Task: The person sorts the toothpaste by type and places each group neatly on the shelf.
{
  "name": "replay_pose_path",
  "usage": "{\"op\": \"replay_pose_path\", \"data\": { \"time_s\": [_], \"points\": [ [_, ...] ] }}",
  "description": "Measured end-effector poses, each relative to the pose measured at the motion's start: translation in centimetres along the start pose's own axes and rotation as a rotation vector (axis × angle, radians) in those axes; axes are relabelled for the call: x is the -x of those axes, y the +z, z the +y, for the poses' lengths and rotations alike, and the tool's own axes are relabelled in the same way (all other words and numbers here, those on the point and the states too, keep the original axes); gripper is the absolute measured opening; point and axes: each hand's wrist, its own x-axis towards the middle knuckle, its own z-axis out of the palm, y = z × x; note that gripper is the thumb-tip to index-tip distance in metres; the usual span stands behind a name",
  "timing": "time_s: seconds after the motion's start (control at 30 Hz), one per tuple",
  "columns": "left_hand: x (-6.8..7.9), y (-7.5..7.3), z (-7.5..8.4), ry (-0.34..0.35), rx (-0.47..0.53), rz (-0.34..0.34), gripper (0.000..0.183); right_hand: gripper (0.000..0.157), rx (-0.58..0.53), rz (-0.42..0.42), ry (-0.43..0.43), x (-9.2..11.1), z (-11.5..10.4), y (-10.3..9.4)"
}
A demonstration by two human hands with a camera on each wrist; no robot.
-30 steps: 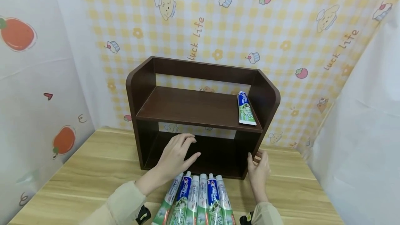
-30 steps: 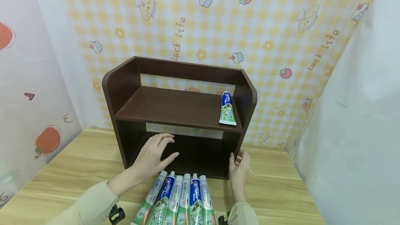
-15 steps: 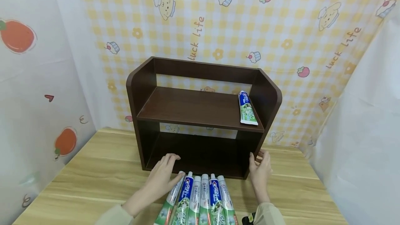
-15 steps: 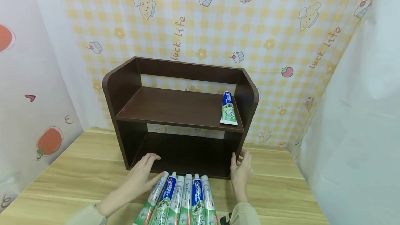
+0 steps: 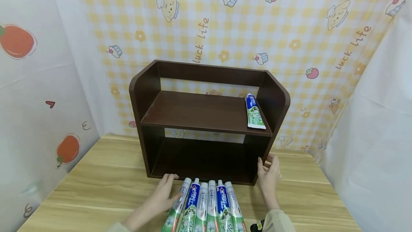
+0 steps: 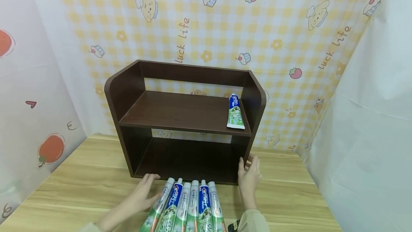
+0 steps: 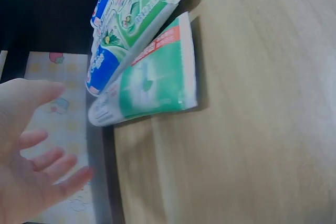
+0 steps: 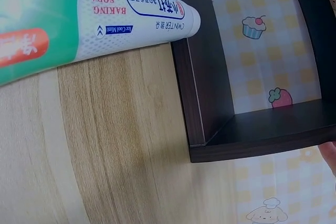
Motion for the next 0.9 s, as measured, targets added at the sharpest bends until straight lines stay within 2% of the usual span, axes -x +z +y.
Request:
{"op": "replay_pose_path", "data": {
  "time_s": [0.23,0.37,0.67,0.8,0.9],
  "points": [
    [0.35,0.30,-0.70,-0.109,0.088,-0.111,0.063,0.024,-0.017,-0.014,0.009,0.05,0.02,-0.06],
    [0.42,0.10,-0.77,-0.147,0.139,-0.174,0.068,0.024,-0.024,-0.018,0.010,0.03,0.03,-0.05],
    [0.61,-0.08,-0.90,-0.155,0.234,-0.267,0.068,0.024,-0.024,-0.013,0.016,0.09,0.10,0.01],
    [0.52,0.01,-0.91,-0.150,0.265,-0.298,0.058,0.025,-0.016,-0.010,0.000,0.06,0.14,-0.01],
    [0.42,0.17,-0.88,-0.150,0.263,-0.318,0.040,0.025,-0.008,-0.006,-0.015,0.04,0.24,0.02]
  ]
}}
